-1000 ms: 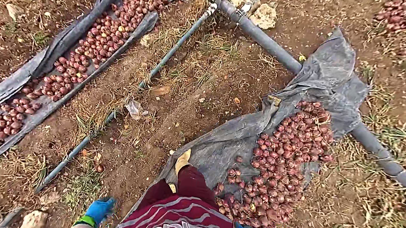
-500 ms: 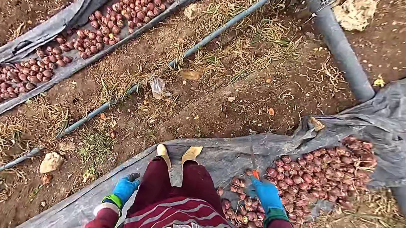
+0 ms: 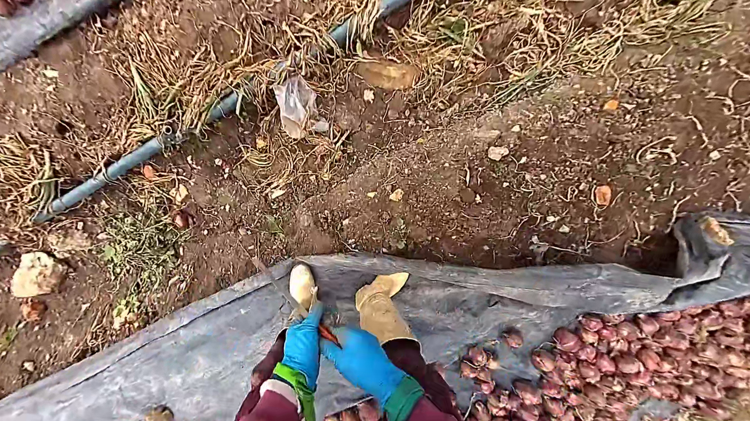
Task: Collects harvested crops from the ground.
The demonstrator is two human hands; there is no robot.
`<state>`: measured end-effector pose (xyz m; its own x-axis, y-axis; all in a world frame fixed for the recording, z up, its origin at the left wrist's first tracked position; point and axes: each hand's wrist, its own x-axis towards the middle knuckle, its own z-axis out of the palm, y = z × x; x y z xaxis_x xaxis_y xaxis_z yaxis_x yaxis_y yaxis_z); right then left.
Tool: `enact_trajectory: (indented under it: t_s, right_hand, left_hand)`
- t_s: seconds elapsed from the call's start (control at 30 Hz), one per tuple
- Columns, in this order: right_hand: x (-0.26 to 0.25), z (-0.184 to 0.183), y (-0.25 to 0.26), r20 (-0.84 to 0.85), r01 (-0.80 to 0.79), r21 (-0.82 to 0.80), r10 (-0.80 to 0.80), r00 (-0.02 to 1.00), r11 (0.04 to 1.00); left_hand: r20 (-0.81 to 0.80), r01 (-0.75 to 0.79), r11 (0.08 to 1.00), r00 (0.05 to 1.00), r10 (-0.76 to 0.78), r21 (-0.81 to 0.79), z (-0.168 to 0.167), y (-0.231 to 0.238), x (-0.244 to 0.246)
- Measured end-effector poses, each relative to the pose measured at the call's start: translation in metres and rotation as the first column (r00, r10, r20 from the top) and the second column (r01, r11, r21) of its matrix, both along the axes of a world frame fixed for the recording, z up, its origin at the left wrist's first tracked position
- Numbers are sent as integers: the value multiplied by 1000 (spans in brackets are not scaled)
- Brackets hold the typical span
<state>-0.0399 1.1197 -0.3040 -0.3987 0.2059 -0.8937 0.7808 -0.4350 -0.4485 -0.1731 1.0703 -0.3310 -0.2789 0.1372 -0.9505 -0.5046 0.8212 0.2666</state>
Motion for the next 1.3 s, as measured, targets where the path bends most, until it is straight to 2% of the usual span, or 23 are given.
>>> enact_trajectory:
  t_s: [0.07, 0.1, 0.17, 0.2, 0.23, 0.3, 0.37, 0.43, 0.5, 0.6, 0.8, 0.87, 0.97, 1.07, 1.17, 1.23, 1.3]
  right_hand:
    - [-6, -68, 16, -54, 57, 42, -55, 997, 997]
    - [-4, -107, 23, -17, 117, 105, -116, 993, 988]
    - [0, -192, 47, 155, 206, 223, -243, 958, 953]
    - [3, -238, 59, 251, 202, 298, -281, 926, 933]
    - [7, -280, 68, 338, 159, 345, -280, 898, 925]
    - [16, -350, 78, 475, -4, 332, -163, 865, 943]
    - [17, -395, 75, 549, -138, 260, -29, 835, 956]
    - [13, -419, 64, 599, -154, 222, -10, 801, 963]
    - [12, -427, 42, 651, -77, 174, -56, 757, 982]
    - [17, -420, -2, 707, 11, 155, -119, 698, 988]
    - [2, -429, -6, 783, -111, 112, -19, 621, 987]
    - [-19, -436, -16, 818, -128, 149, -50, 573, 980]
    - [-25, -453, -21, 864, -188, 200, -83, 497, 962]
    - [-12, -445, -19, 814, -138, 183, -72, 576, 973]
    - [0, -428, 5, 681, 63, 288, -250, 688, 956]
    - [-11, -402, 18, 575, 161, 384, -372, 729, 909]
    - [-33, -362, 20, 471, 152, 422, -359, 806, 894]
  left_hand:
    - [-31, -239, 971, 971, 238, -28, -48, -10, -24]
    - [-41, -307, 950, 952, 305, -65, -62, -18, -36]
    - [-74, -370, 923, 929, 363, -105, -79, -36, -54]
    - [-89, -380, 918, 924, 372, -115, -83, -41, -60]
    - [-92, -391, 912, 920, 382, -126, -84, -41, -64]
    - [-74, -404, 906, 914, 398, -128, -81, -30, -72]
    - [-51, -395, 909, 919, 392, -135, -81, -18, -81]
    - [-41, -384, 913, 923, 382, -138, -85, -15, -92]
    - [-34, -383, 916, 924, 382, -121, -85, -14, -98]
    - [-12, -387, 918, 922, 387, -90, -82, -7, -102]
    - [63, -395, 913, 913, 402, -102, -73, 6, -94]
    - [26, -380, 910, 921, 390, -167, -59, 32, -91]
    - [56, -385, 908, 915, 399, -166, -61, 48, -86]
    - [76, -369, 920, 922, 380, -133, -69, 18, -92]
    - [82, -374, 921, 920, 384, -112, -78, 4, -92]
    - [62, -372, 919, 922, 382, -127, -78, 4, -89]
    - [55, -364, 922, 926, 373, -129, -79, 5, -87]
